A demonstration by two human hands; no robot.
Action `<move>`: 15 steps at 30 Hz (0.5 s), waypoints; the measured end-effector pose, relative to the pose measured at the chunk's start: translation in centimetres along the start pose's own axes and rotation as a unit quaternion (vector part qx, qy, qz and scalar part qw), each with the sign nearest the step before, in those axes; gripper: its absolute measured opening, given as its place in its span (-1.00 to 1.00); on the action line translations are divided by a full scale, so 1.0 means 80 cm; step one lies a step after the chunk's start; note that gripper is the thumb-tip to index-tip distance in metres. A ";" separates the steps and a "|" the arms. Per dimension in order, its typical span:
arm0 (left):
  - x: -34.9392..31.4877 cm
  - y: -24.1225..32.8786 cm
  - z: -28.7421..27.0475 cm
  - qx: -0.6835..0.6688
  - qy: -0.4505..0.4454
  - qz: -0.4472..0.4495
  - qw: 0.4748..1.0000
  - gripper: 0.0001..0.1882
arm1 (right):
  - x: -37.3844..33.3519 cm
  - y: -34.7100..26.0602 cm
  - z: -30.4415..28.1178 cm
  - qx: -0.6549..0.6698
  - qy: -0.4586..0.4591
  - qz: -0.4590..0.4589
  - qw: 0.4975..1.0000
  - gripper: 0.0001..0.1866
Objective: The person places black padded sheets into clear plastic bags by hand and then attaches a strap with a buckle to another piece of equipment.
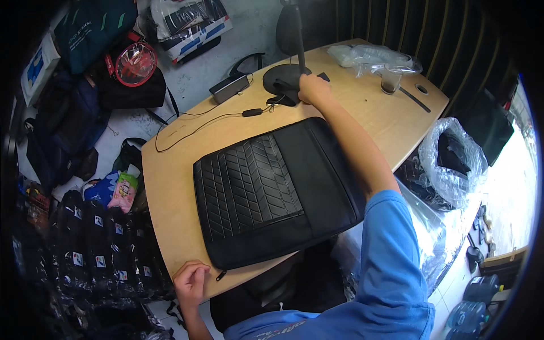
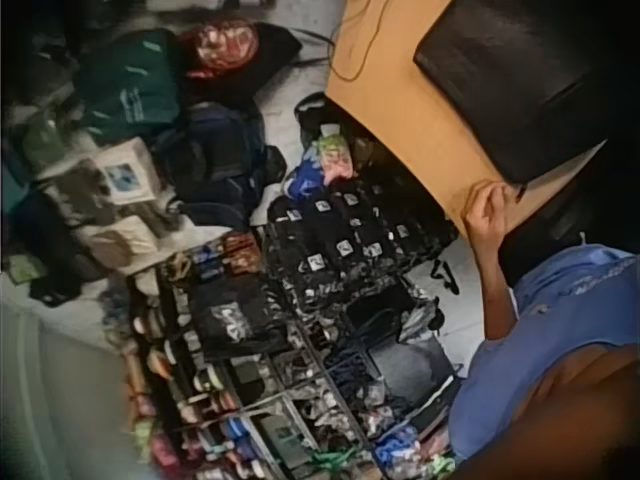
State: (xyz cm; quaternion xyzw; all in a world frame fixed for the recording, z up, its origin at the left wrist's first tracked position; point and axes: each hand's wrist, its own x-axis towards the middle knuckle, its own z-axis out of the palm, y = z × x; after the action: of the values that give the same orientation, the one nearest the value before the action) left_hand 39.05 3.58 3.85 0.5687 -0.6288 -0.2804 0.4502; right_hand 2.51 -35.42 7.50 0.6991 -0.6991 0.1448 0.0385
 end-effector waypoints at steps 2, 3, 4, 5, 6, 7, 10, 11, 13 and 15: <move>0.005 0.006 -0.005 -0.002 -0.009 -0.007 1.000 -0.88 | 0.010 0.004 -0.006 0.000 -0.024 0.020 1.000 -0.64; 0.007 0.005 -0.006 -0.001 -0.021 -0.013 1.000 -0.85 | 0.015 0.007 -0.014 0.057 0.048 0.009 0.997 -0.66; 0.007 0.002 -0.006 -0.005 -0.022 -0.015 1.000 -0.85 | 0.022 0.011 -0.024 0.114 0.120 -0.001 0.986 -0.67; 0.007 0.001 -0.005 -0.035 -0.017 -0.024 0.999 -0.88 | 0.033 0.018 -0.042 0.150 0.167 -0.036 0.974 -0.67; 0.006 -0.001 -0.005 -0.064 -0.012 -0.035 0.997 -0.91 | 0.044 0.024 -0.062 0.186 0.212 -0.071 0.957 -0.66; 0.008 -0.002 -0.005 -0.068 -0.014 -0.035 0.997 -0.91 | 0.052 0.019 -0.088 0.220 0.217 -0.072 0.948 -0.67; 0.009 -0.004 -0.004 -0.093 -0.026 -0.031 0.995 -0.91 | 0.077 0.014 -0.170 0.223 0.313 -0.122 0.915 -0.65; 0.005 -0.007 -0.009 -0.091 -0.020 -0.049 0.994 -0.88 | 0.060 -0.024 -0.200 0.293 0.249 -0.103 0.917 -0.71; -0.001 -0.011 -0.013 -0.095 -0.019 -0.061 0.993 -0.84 | 0.044 -0.053 -0.257 0.271 0.314 -0.171 0.894 -0.69; -0.001 -0.015 -0.013 -0.132 -0.021 -0.069 0.989 -0.83 | 0.048 -0.060 -0.303 0.201 0.393 -0.236 0.865 -0.73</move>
State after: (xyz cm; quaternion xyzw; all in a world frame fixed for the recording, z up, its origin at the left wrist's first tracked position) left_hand 40.53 3.60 3.29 0.5407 -0.5547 -0.4031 0.4872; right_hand 3.56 -32.85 32.35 0.7211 -0.3954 0.5318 0.2022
